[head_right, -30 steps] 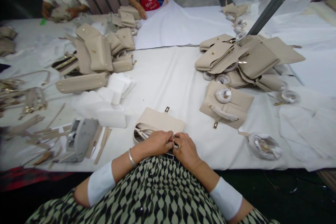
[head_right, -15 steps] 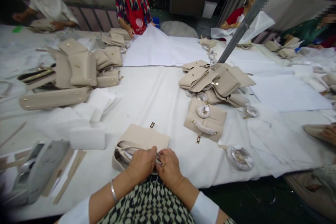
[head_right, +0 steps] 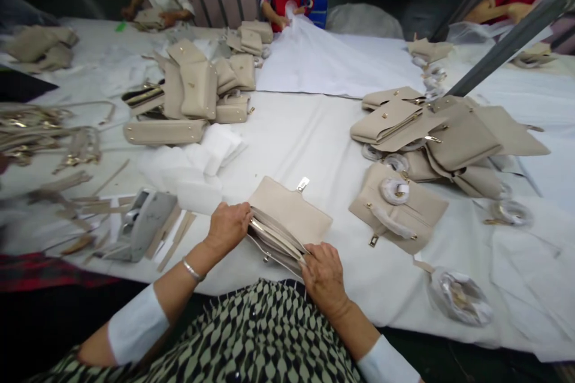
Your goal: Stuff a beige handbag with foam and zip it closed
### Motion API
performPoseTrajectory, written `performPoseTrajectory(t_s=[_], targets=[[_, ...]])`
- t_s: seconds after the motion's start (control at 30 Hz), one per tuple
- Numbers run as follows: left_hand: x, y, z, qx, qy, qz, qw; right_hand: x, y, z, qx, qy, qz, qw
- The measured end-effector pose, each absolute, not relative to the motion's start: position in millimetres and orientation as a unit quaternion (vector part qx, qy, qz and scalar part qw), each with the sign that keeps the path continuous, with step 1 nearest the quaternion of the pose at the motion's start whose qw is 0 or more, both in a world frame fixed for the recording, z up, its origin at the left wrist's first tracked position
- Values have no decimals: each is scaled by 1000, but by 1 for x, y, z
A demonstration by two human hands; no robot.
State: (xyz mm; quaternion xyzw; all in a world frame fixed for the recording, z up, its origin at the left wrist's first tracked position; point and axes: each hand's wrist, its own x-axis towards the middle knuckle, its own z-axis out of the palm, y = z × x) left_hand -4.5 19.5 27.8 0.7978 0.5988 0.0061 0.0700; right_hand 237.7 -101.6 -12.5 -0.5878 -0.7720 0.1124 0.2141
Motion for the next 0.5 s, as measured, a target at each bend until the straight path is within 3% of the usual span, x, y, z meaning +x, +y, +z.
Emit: performPoseTrajectory(t_s=[0.1, 0.23, 0.37, 0.5], targets=[[-12, 27, 20, 777, 613, 77, 120, 253, -98, -16, -580, -770, 148, 220], [-10, 32, -2, 721, 612, 173, 276, 266, -100, -32, -522, -806, 170, 224], [-4, 46, -28, 657, 619, 257, 346, 253, -72, -58, -573, -766, 143, 254], [-6, 41, -35, 578, 622, 353, 393, 274, -24, -27, -596, -721, 135, 326]])
